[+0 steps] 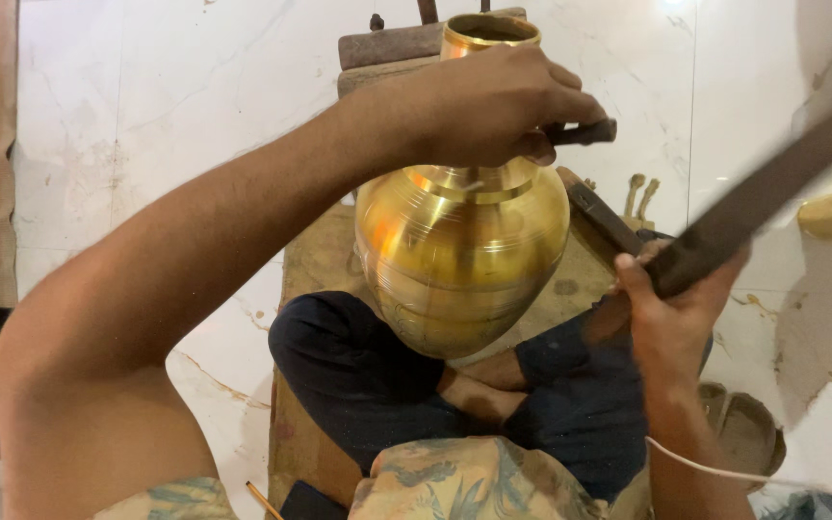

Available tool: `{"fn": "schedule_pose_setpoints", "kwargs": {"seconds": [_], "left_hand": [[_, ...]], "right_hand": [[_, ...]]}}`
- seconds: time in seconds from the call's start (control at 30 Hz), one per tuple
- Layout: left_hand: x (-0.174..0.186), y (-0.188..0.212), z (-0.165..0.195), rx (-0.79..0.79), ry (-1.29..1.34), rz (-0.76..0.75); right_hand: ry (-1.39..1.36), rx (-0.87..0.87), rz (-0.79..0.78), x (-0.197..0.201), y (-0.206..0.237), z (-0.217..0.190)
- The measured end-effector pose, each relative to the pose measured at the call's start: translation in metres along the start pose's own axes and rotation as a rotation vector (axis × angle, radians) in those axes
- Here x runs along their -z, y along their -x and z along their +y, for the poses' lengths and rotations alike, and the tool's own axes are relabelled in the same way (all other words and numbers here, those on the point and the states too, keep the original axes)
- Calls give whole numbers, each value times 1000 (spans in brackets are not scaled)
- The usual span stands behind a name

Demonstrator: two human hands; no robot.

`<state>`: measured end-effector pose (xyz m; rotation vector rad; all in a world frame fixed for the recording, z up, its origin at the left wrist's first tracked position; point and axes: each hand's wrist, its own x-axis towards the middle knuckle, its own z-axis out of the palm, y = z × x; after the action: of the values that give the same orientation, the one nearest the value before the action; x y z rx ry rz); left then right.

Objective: The person sits cross-legged on the floor holding a brass vase against a wooden stake and repeatedly hammers its surface with a small mallet, rotating the vessel to work different areas and repositioning it on the stake.

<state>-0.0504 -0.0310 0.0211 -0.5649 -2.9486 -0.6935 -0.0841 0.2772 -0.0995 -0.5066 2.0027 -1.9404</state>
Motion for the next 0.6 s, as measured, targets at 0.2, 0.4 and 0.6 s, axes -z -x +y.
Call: {"fn": "schedule_pose_setpoints", "kwargs": {"seconds": [0.2, 0.4, 0.6], "left_hand": [[-12, 21, -4, 61, -23, 189], [-38, 51, 3, 231, 91, 516], [-66, 65, 30, 478, 232, 879]], "right_hand": [[444, 105, -114, 7, -41, -51], [891, 653, -408, 13, -101, -110], [863, 788, -661, -1, -134, -135]]}}
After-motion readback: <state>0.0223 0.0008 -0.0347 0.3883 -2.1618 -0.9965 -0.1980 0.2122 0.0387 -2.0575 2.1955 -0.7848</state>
